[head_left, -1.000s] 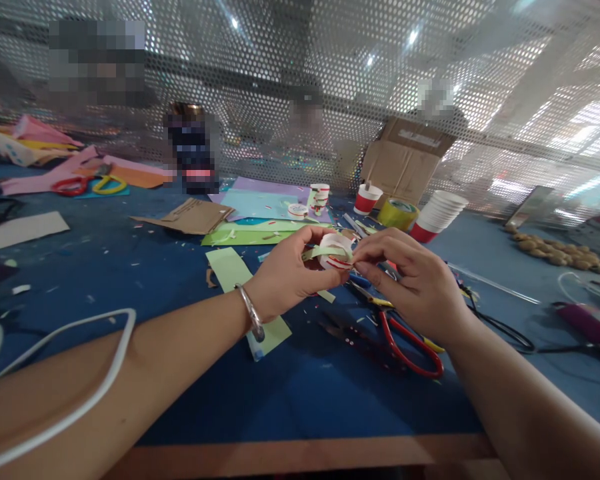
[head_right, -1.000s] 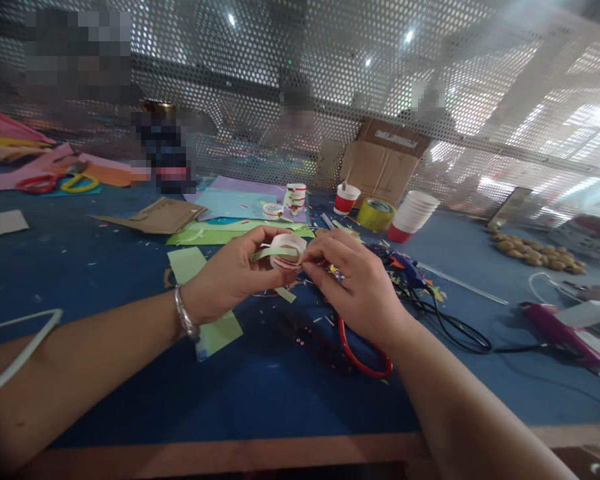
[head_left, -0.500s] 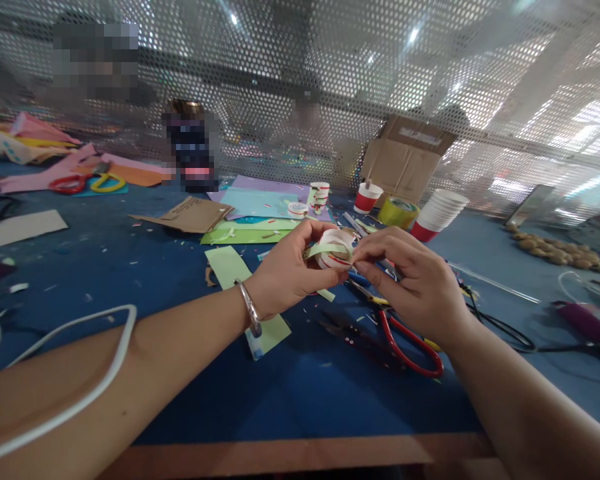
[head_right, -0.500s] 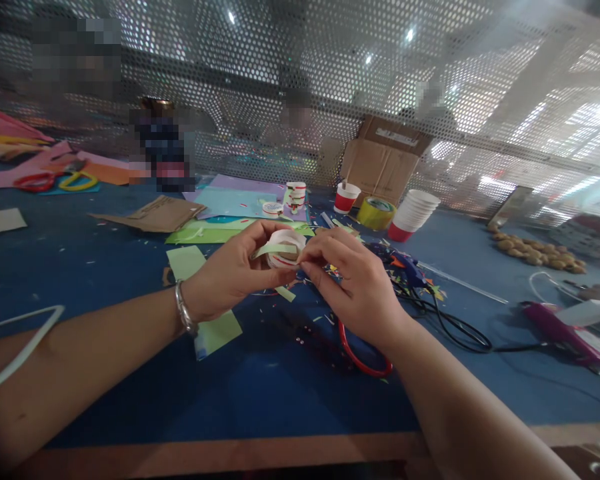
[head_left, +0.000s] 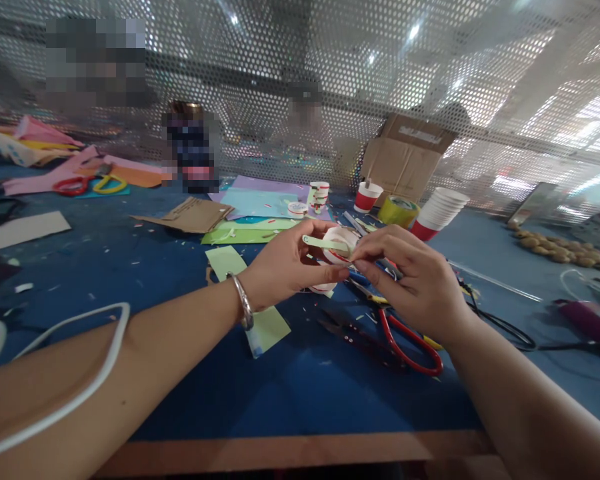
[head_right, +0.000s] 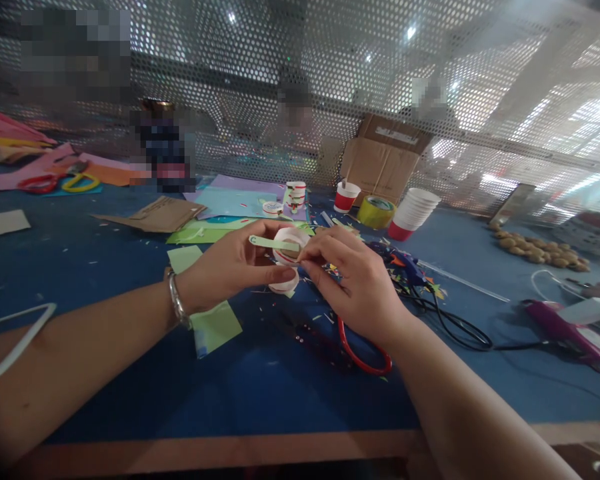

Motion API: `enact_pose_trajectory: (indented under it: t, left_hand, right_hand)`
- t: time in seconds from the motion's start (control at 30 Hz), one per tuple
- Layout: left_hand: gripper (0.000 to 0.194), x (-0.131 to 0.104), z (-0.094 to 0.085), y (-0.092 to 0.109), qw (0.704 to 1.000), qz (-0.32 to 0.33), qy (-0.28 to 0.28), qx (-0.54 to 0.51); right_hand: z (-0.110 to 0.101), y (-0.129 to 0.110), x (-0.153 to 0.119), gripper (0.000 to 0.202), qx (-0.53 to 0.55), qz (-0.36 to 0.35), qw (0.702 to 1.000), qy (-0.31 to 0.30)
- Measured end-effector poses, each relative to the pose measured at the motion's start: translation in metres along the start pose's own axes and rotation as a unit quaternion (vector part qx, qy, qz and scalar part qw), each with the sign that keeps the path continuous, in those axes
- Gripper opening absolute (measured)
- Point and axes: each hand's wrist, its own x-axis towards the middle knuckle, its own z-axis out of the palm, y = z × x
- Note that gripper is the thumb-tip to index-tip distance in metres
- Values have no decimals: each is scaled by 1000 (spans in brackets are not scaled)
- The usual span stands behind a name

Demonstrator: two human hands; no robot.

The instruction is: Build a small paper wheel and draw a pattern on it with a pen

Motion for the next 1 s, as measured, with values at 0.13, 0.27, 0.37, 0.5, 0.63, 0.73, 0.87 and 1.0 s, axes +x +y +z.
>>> enact_pose_trajectory:
  t: [0.13, 0.27, 0.37, 0.5, 0.63, 0.73, 0.87, 1.0]
  left_hand:
    - [54, 2, 1, -3, 999, -12, 29, -31]
    - [56, 6, -1, -1, 995, -3, 66, -80]
    - [55, 7, -3, 3, 988, -31, 88, -123]
    - [56, 8, -4, 5, 976, -65, 115, -175]
    - [52, 9, -4, 4, 974, -63, 138, -170]
    - [49, 10, -5, 3, 973, -60, 151, -161]
    - [49, 10, -5, 3, 972, -58, 156, -164]
    - [49, 10, -4, 4, 972, -65, 160, -161]
  right_hand:
    - [3, 0, -1, 13, 5, 16, 1000, -1]
    - [4, 0, -2, 22, 26, 45, 998, 26]
    - [4, 1, -2, 25, 13, 73, 996, 51]
    - [8, 10, -2, 27, 21, 132, 991, -5]
    - [16, 18, -2, 49, 10, 122, 984, -128]
    - [23, 20, -2, 54, -27, 95, 979, -177]
    - [29, 22, -1, 49, -37, 81, 975, -201]
    - [31, 22, 0, 46, -40, 85, 976, -199]
